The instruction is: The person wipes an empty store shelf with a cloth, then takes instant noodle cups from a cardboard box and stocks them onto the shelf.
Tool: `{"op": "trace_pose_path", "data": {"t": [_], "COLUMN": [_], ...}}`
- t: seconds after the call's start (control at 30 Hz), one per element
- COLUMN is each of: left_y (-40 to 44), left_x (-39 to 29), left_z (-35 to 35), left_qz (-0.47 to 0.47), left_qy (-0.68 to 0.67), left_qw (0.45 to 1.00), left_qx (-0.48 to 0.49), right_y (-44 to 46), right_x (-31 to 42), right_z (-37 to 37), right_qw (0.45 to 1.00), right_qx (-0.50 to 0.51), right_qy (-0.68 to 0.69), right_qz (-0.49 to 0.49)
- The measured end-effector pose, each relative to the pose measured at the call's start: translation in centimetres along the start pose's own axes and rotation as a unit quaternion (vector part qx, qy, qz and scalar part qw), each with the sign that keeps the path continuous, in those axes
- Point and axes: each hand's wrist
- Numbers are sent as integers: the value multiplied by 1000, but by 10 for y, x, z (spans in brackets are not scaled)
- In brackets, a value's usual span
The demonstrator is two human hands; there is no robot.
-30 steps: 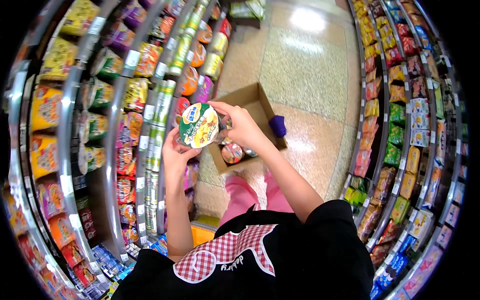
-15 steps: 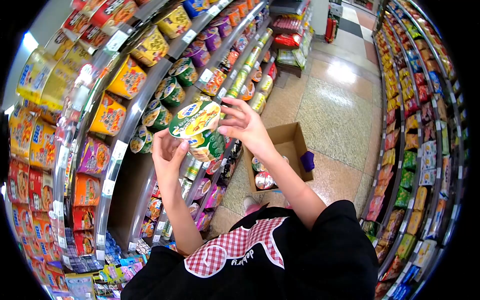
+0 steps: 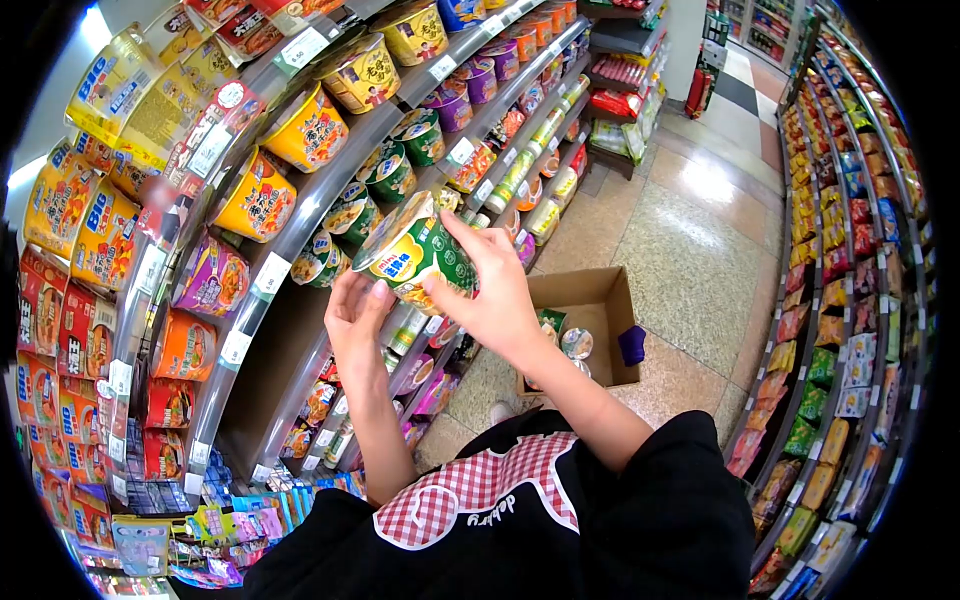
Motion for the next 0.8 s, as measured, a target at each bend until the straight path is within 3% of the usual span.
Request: {"op": "trace_pose_path", "data": {"t": [0.03, 0.17, 0.27, 0.43, 0.57, 0.8], "left_y": [2, 8, 9, 8, 20, 13], "left_x": [1, 14, 23, 25, 31, 53], "left_z": [-2, -14, -26, -34, -47, -55], "left_qz": [-2, -64, -95, -59, -81, -92], "left_qy": [-2, -44, -17, 36, 94, 143], "left_qw": [1000, 997, 995, 996, 990, 981], "left_qx": [0, 20, 36, -50, -67, -91], "right_y": [1, -1, -7, -22, -36, -54], "right_x": [3, -10, -23, -32, -55, -69], "right_z": [0, 17, 30, 55, 76, 92], "right_qw": [999, 995, 996, 999, 999, 996], "right_qx": [43, 46, 43, 40, 31, 22], "right_qy": [-12, -56, -50, -11, -21, -77], "right_qz": [28, -73, -64, 6, 32, 30]}}
Point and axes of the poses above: each hand's wrist, its own y-axis towards the middle knuckle, its own z-axis out of the palm, x = y × z, and after that the axes turned 14 degrees about -x, right-handed
